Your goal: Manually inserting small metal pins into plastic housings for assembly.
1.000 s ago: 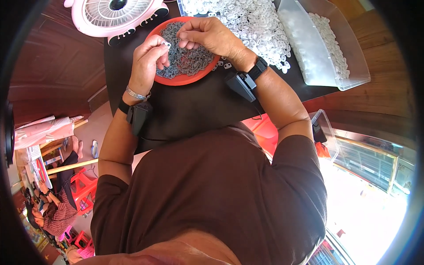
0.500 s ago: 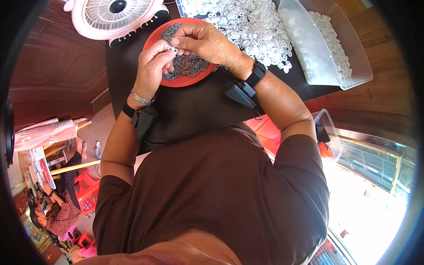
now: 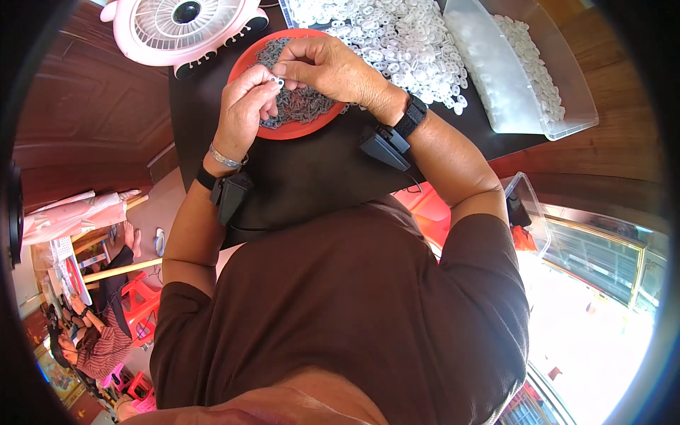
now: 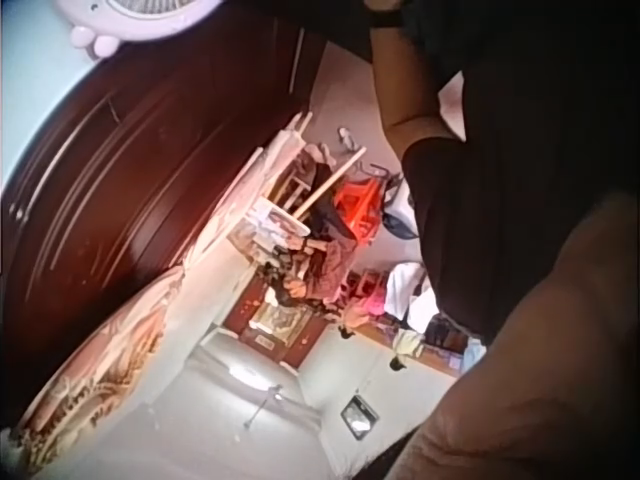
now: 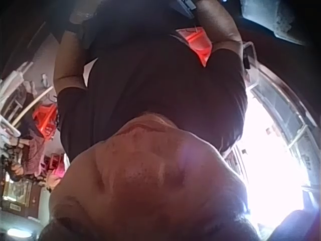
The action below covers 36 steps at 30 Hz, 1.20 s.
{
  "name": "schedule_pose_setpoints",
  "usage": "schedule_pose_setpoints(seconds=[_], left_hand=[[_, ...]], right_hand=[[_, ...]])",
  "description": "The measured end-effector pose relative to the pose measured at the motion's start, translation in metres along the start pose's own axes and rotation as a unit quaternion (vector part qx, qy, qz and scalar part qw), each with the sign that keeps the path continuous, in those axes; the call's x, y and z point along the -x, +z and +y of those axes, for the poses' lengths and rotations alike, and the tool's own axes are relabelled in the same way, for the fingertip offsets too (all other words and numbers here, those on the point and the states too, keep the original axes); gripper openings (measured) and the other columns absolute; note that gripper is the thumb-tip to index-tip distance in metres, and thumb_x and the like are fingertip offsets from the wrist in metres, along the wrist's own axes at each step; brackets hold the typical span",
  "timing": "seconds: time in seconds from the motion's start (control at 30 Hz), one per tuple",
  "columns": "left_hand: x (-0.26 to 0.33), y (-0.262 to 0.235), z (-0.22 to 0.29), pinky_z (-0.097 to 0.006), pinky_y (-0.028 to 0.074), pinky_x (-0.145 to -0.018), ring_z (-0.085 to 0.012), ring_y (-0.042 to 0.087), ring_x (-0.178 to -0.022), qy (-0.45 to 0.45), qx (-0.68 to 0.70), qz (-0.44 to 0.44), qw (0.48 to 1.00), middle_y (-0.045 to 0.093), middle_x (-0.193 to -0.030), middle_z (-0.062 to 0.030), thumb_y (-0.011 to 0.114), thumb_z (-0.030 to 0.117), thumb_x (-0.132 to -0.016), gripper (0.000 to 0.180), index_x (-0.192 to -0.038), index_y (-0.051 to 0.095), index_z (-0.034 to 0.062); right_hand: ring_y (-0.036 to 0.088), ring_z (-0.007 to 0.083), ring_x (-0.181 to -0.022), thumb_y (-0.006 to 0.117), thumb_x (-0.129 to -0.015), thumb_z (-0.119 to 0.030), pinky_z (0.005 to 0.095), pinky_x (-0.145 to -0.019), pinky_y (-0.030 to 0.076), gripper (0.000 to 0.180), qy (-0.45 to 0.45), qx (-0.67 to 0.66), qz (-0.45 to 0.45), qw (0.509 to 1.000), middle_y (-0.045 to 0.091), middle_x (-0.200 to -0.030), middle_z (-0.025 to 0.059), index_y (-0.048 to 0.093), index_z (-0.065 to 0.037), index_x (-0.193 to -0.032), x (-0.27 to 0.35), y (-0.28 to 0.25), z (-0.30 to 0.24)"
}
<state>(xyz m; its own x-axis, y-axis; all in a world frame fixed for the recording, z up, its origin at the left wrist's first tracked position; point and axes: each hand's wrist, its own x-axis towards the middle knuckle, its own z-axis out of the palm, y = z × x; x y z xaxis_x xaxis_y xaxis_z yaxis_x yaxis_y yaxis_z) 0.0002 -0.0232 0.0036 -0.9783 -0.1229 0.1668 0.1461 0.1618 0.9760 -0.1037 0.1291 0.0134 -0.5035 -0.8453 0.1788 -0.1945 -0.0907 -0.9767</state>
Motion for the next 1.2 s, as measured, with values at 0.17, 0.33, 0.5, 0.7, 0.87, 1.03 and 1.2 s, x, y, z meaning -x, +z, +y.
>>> schedule_pose_setpoints(seconds=[0.17, 0.33, 0.5, 0.7, 0.87, 1.03, 1.2], left_hand=[[0.002, 0.004, 0.002, -0.023, 0.037, -0.046, -0.0066, 0.047, -0.05, 0.021, -0.014, -0.001, 1.0, 0.049, -0.06, -0.0002, 0.053, 0.01, -0.084, 0.012, -0.076, 0.052, 0.0006], [0.004, 0.007, 0.002, -0.024, 0.038, -0.047, -0.0071, 0.047, -0.05, 0.047, -0.053, -0.01, 0.997, 0.048, -0.059, -0.0009, 0.052, 0.008, -0.084, 0.011, -0.077, 0.051, 0.0004], [0.002, 0.008, 0.003, -0.023, 0.037, -0.047, -0.0069, 0.047, -0.05, 0.039, -0.041, -0.008, 0.998, 0.047, -0.059, -0.0002, 0.053, 0.01, -0.086, 0.014, -0.076, 0.051, 0.0006], [-0.004, 0.004, -0.006, -0.021, 0.034, -0.048, -0.0073, 0.047, -0.051, -0.003, 0.011, 0.021, 1.0, 0.044, -0.056, 0.0014, 0.049, 0.017, -0.089, 0.021, -0.071, 0.05, 0.0051], [-0.003, 0.001, -0.004, -0.021, 0.035, -0.046, -0.0072, 0.047, -0.05, -0.015, 0.053, 0.018, 0.998, 0.046, -0.057, 0.0003, 0.053, 0.012, -0.087, 0.016, -0.074, 0.051, 0.0029], [-0.005, -0.001, -0.005, -0.021, 0.035, -0.047, -0.0073, 0.046, -0.05, -0.014, 0.058, 0.016, 0.998, 0.046, -0.057, 0.0002, 0.052, 0.011, -0.088, 0.017, -0.074, 0.051, 0.0025], [-0.005, 0.0, -0.005, -0.021, 0.035, -0.047, -0.007, 0.046, -0.051, -0.009, 0.06, 0.019, 0.998, 0.046, -0.057, 0.0001, 0.052, 0.011, -0.088, 0.016, -0.074, 0.051, 0.0024]], right_hand=[[0.049, 0.0057, -0.067, 0.056, -0.091, -0.017, 0.0225, -0.062, 0.042, 0.017, -0.026, 0.152, 0.019, 0.988, 0.054, -0.069, -0.0011, 0.059, -0.002, -0.084, 0.003, 0.002, -0.004], [0.044, 0.0092, -0.061, 0.056, -0.09, -0.016, 0.0268, -0.057, 0.04, 0.017, -0.07, 0.223, 0.012, 0.972, 0.052, -0.064, 0.0011, 0.056, -0.002, -0.08, 0.004, 0.0, -0.01], [0.047, 0.0098, -0.061, 0.059, -0.09, -0.021, 0.0268, -0.058, 0.042, 0.022, -0.097, 0.262, 0.017, 0.96, 0.053, -0.064, 0.0018, 0.058, -0.001, -0.08, 0.005, -0.007, -0.012], [0.062, 0.0194, -0.073, 0.061, -0.086, -0.025, 0.0298, -0.067, 0.048, 0.023, -0.083, 0.442, 0.221, 0.866, 0.066, -0.081, 0.0079, 0.066, -0.005, -0.096, -0.008, -0.074, 0.019], [0.061, 0.0289, -0.085, 0.056, -0.085, -0.024, 0.0385, -0.074, 0.048, 0.021, -0.046, 0.584, 0.172, 0.792, 0.064, -0.089, 0.0093, 0.067, -0.009, -0.093, -0.012, -0.089, 0.041], [0.058, 0.0293, -0.089, 0.054, -0.084, -0.022, 0.0396, -0.076, 0.048, 0.019, -0.031, 0.635, 0.137, 0.76, 0.061, -0.089, 0.0089, 0.066, -0.01, -0.091, -0.017, -0.088, 0.054], [0.06, 0.0271, -0.081, 0.056, -0.084, -0.021, 0.0371, -0.074, 0.049, 0.017, -0.046, 0.628, 0.188, 0.753, 0.063, -0.086, 0.0097, 0.066, -0.01, -0.093, -0.02, -0.089, 0.054]])
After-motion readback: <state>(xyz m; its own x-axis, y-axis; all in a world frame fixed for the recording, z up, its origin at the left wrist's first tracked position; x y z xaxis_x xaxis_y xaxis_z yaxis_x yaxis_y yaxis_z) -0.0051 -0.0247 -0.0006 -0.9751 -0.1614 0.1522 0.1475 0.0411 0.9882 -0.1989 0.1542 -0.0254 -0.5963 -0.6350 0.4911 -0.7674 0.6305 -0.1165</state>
